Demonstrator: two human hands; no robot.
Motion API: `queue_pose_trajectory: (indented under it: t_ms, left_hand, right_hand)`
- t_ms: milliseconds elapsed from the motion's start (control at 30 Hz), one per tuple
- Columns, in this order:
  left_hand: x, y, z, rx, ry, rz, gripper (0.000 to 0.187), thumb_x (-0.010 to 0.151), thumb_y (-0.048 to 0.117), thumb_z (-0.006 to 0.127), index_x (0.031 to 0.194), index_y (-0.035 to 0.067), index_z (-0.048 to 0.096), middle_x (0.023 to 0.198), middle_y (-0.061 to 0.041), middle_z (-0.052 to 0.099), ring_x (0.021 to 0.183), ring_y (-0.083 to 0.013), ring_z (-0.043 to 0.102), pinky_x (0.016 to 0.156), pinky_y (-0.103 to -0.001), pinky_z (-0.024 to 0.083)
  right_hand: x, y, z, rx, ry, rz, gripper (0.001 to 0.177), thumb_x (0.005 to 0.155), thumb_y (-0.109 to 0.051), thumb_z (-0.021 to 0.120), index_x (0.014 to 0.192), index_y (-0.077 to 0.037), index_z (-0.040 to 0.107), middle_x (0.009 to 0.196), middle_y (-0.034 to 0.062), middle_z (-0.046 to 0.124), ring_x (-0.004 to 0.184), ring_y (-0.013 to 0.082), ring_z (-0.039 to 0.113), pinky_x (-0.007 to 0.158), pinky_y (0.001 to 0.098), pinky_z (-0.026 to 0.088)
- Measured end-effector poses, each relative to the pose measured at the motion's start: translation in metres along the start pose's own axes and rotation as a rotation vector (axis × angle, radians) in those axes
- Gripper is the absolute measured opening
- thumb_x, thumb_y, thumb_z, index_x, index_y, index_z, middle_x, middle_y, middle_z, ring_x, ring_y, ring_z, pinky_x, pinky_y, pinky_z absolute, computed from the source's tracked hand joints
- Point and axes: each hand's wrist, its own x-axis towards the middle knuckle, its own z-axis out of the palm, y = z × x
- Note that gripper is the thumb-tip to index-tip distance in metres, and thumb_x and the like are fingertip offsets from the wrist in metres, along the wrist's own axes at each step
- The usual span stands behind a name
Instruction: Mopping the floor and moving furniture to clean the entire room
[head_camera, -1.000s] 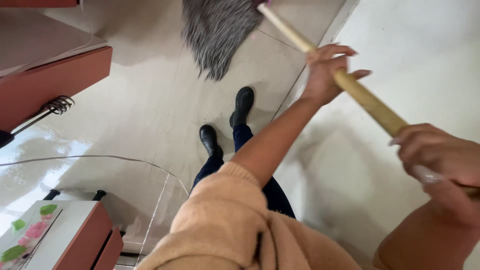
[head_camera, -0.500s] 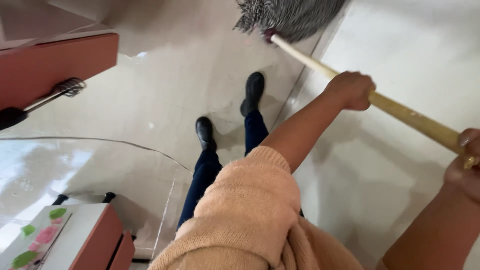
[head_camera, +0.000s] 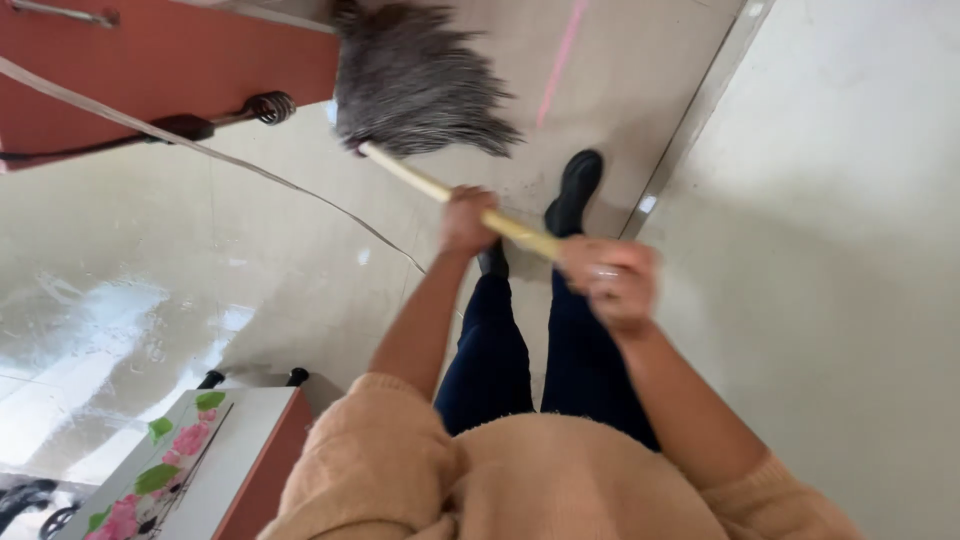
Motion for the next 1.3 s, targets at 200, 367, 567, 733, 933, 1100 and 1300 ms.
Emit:
queue_pose_trajectory:
  t_ms: [200,367,567,733,933,1100,1300]
  left_hand:
    - [-0.104,-0.084,-0.011,0.152,0.228,-0.237,0.02,0.067,0.022,0.083,0.067,0.019,0.063,0.075,-0.005,0.063,0.083,-0.0289,0.065,0.084,-0.04,0.054]
    - [-0.081,-0.028,0.045,-0.274,0.499,-0.493,0.035,0.069,0.006,0.089,0.07,0.017,0.055,0.09,-0.005,0.062,0.098,-0.029,0.062,0.098,-0.039,0.046]
    - [0.087,0.109,0.067,-0.48,0.57,-0.322,0.027,0.075,-0.003,0.081,0.097,0.011,0.076,0.104,-0.004,0.061,0.101,-0.025,0.058,0.102,-0.035,0.045]
    - [0.203,0.202,0.092,-0.452,0.526,-0.081,0.013,0.075,0.007,0.078,0.068,0.014,0.07,0.109,0.001,0.071,0.11,-0.0247,0.06,0.102,-0.035,0.042]
    - [0.327,0.266,0.186,-0.425,0.242,0.125,0.021,0.079,0.011,0.073,0.095,0.023,0.077,0.094,0.008,0.069,0.101,-0.0205,0.058,0.092,-0.033,0.041]
    - [0.372,0.295,0.269,-0.379,0.163,0.342,0.025,0.061,0.039,0.08,0.058,0.034,0.056,0.058,0.013,0.058,0.055,-0.0083,0.048,0.049,-0.033,0.034]
    - [0.3,0.362,0.233,-0.307,-0.184,0.307,0.012,0.072,0.015,0.061,0.065,0.023,0.055,0.078,-0.001,0.064,0.081,-0.0246,0.059,0.079,-0.038,0.046]
  right_hand:
    - [-0.005,0.024,0.066,0.306,-0.435,0.144,0.039,0.091,0.0,0.065,0.056,-0.006,0.051,0.054,0.0089,0.044,0.051,0.0251,0.035,0.052,0.0373,0.039]
    - [0.019,0.026,0.004,0.182,-0.69,0.154,0.042,0.094,-0.008,0.064,0.055,-0.007,0.046,0.052,0.005,0.038,0.05,0.0219,0.032,0.053,0.0385,0.036]
    - [0.129,-0.103,-0.086,-0.023,-0.703,-0.01,0.044,0.094,0.0,0.059,0.053,-0.005,0.043,0.05,0.0105,0.035,0.045,0.0319,0.035,0.056,0.0434,0.045]
    - [0.161,-0.171,-0.157,-0.236,-0.651,-0.047,0.039,0.092,0.002,0.05,0.057,-0.005,0.034,0.055,0.0081,0.032,0.051,0.028,0.037,0.069,0.0447,0.049]
    - [0.155,-0.182,-0.226,-0.489,-0.36,-0.134,0.036,0.085,0.008,0.043,0.052,0.001,0.032,0.051,0.0149,0.034,0.048,0.0312,0.044,0.074,0.0515,0.049]
    - [0.119,-0.159,-0.245,-0.601,-0.045,-0.191,0.039,0.089,0.018,0.038,0.054,0.004,0.026,0.054,0.0185,0.032,0.055,0.0371,0.044,0.077,0.0577,0.047]
    - [0.027,-0.139,-0.371,-0.657,-0.175,-0.315,0.035,0.088,0.012,0.048,0.077,-0.019,0.036,0.068,-0.0009,0.03,0.087,0.0316,0.046,0.105,0.0614,0.048]
